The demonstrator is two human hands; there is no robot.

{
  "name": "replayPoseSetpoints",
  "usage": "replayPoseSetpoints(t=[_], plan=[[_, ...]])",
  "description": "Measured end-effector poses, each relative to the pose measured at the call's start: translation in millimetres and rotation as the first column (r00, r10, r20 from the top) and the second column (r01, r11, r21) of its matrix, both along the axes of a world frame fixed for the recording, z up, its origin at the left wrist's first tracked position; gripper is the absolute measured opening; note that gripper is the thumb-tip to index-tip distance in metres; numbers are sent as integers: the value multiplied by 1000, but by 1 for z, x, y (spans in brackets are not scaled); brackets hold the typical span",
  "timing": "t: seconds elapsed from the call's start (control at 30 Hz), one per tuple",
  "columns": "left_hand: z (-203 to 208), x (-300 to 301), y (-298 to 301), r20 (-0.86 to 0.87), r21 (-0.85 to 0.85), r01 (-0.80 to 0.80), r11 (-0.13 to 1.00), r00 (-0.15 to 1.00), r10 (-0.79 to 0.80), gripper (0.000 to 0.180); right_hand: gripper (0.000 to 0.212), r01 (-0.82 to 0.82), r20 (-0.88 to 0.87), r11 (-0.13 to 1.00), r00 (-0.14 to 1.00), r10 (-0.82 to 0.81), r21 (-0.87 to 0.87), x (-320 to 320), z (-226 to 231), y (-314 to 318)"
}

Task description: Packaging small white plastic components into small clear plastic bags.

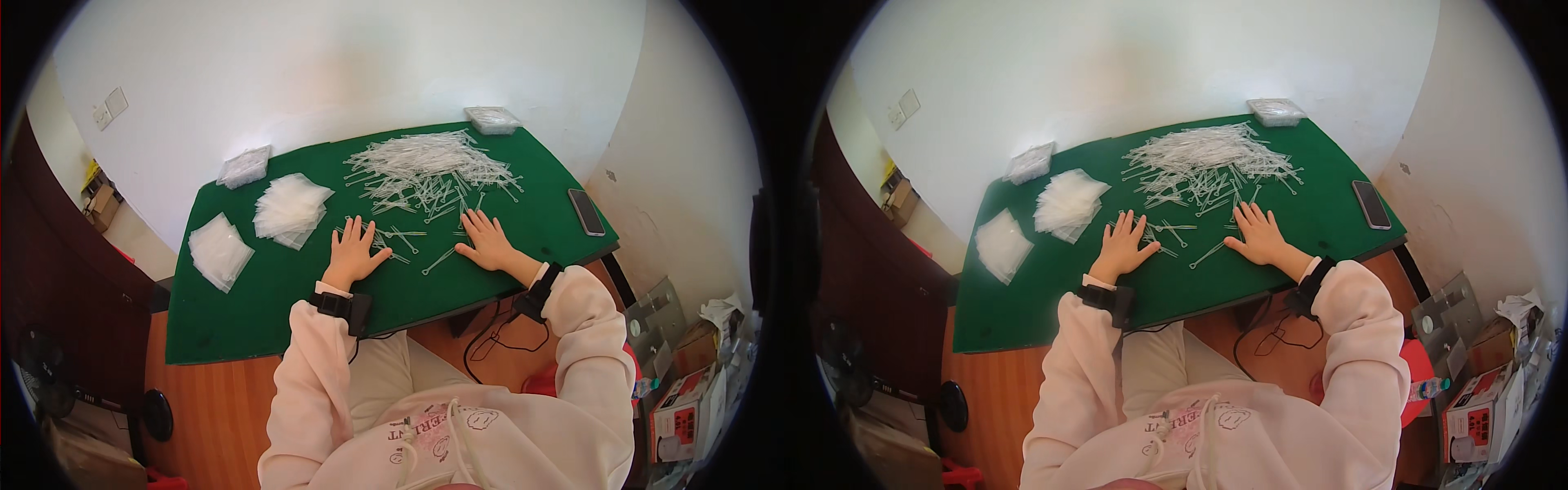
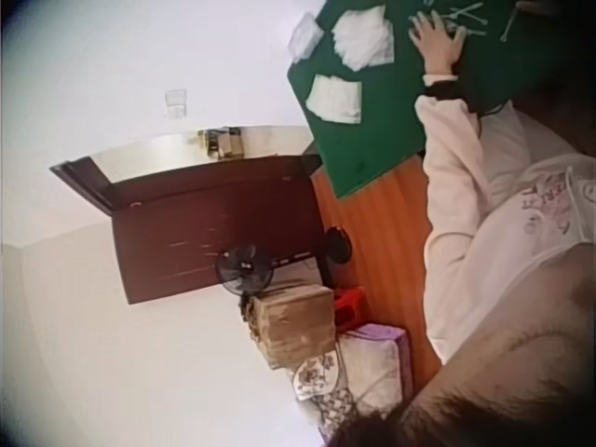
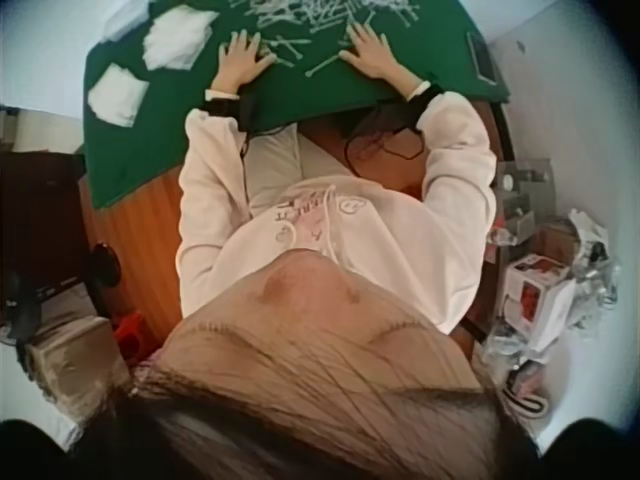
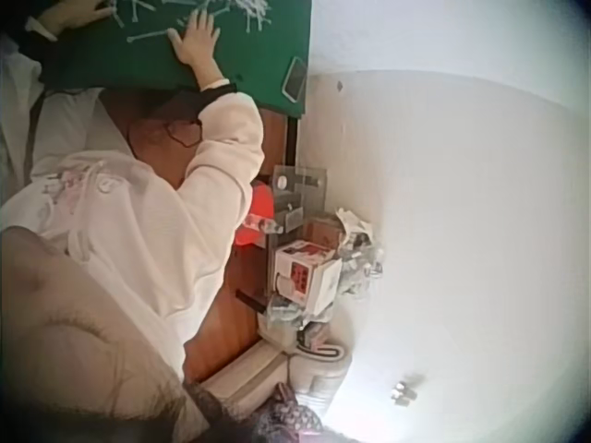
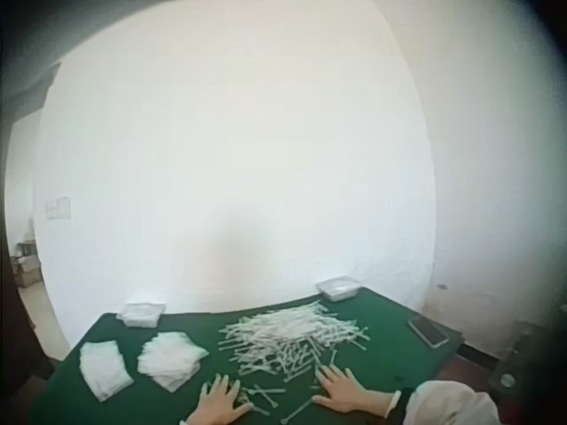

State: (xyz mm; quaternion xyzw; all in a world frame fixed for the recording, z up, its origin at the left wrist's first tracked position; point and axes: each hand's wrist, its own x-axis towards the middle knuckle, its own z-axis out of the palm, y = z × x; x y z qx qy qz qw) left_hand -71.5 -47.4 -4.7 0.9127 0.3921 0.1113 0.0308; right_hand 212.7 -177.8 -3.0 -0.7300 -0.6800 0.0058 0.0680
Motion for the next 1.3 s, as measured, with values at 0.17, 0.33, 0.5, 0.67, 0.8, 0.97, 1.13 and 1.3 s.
replayPoseSetpoints(t=[0.17,0.33,0.5,0.67,0.8,0.97,1.13,1.3], plan=[[-2,-1,-1,10,42,56,998,998,-57,71,76,-44,50,999,998,45,-25,-17,5,1],[1,10,-10,-5,152,258,954,965,-260,66,78,-129,122,991,984,131,-17,-35,1,2],[1,16,-14,40,83,412,907,908,-416,64,78,-245,27,969,969,245,25,-54,-4,7],[1,16,-17,12,63,445,894,895,-446,64,81,-334,16,940,943,334,77,-68,-4,20],[-4,13,-13,74,64,258,964,962,-262,69,82,-352,47,936,935,351,25,-70,-4,38],[-11,10,-2,40,87,44,995,998,-48,74,82,-288,74,958,955,287,-2,-66,0,58],[-13,6,3,36,47,-89,995,995,88,78,79,-190,38,982,981,189,21,-63,-5,65],[-9,4,-2,10,33,27,999,1000,-27,76,74,-273,38,957,962,271,96,-63,-4,57]])
